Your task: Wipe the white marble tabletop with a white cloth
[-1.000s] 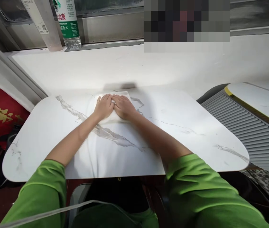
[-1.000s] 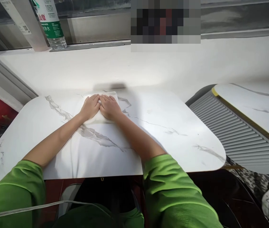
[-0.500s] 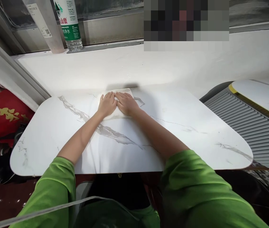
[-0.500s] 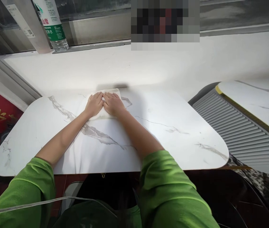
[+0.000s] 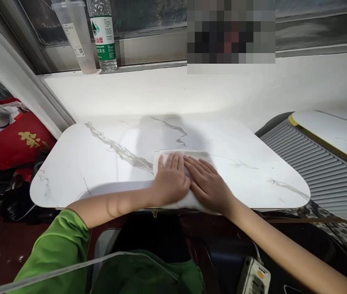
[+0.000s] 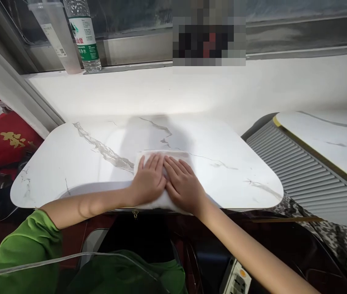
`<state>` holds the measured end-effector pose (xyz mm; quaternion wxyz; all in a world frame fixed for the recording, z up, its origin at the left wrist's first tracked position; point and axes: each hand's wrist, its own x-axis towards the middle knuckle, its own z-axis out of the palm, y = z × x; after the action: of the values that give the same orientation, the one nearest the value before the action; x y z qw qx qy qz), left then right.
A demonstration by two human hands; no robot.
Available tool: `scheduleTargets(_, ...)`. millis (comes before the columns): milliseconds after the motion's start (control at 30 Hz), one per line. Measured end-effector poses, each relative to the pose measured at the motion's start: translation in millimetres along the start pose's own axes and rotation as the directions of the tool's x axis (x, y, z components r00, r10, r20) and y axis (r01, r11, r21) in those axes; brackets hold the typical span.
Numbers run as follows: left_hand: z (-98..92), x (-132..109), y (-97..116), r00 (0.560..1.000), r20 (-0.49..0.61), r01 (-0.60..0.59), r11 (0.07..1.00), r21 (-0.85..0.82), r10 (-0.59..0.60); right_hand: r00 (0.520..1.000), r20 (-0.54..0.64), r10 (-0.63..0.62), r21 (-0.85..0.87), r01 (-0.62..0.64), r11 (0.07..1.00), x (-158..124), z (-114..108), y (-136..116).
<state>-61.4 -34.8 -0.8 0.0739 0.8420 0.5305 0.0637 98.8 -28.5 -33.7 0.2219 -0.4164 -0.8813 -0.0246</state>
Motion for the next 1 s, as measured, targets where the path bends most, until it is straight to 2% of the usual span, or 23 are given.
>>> scheduleTargets(100, 4.8, 4.3, 22.2, 0.998, 0.017, -0.061, 0.998, -0.033, 0.062, 0.998, -0.01, 0.056, 0.003, -0.056, 0.998, -23.8, -10.8, 12.3)
scheduleTargets(167, 6.5, 14.9, 33.0, 0.996, 0.049, -0.074, 0.995, -0.06, 0.077, 0.995, -0.007, 0.099, 0.017, -0.098, 0.995, -29.1, -16.9, 24.7)
scheduleTargets(267, 7.5, 39.8, 41.8, 0.992, 0.091, -0.076, 0.993, -0.091, 0.084, 0.987, -0.001, 0.158, 0.024, -0.158, 0.987, -24.0, -21.2, 47.6)
scheduleTargets(367, 9.7, 72.2, 40.7, 0.992, 0.096, -0.078, 0.992, -0.104, 0.088, 0.979, 0.005, 0.205, -0.013, -0.205, 0.979, -8.6, -17.5, 73.9)
scheduleTargets(567, 16.2, 144.1, 13.4, 0.993, 0.081, -0.08, 0.991, -0.108, 0.089, 0.974, -0.006, 0.228, -0.081, -0.228, 0.97, 42.3, 1.3, 123.6)
scheduleTargets(733, 12.5, 194.7, -20.9, 0.997, 0.071, -0.037, 0.995, -0.088, 0.043, 0.973, 0.001, 0.23, -0.054, -0.23, 0.972, 95.6, 15.1, 149.1)
scheduleTargets(867, 6.8, 221.4, -43.4, 0.999, 0.042, -0.007, 0.997, -0.079, 0.011, 0.964, -0.023, 0.264, -0.047, -0.265, 0.963, 130.3, 26.6, 163.4)
scheduleTargets(1000, 4.5, 231.5, -52.4, 1.0, 0.021, 0.005, 0.996, -0.086, -0.003, 0.957, -0.021, 0.288, -0.054, -0.288, 0.956, 144.7, 33.5, 171.4)
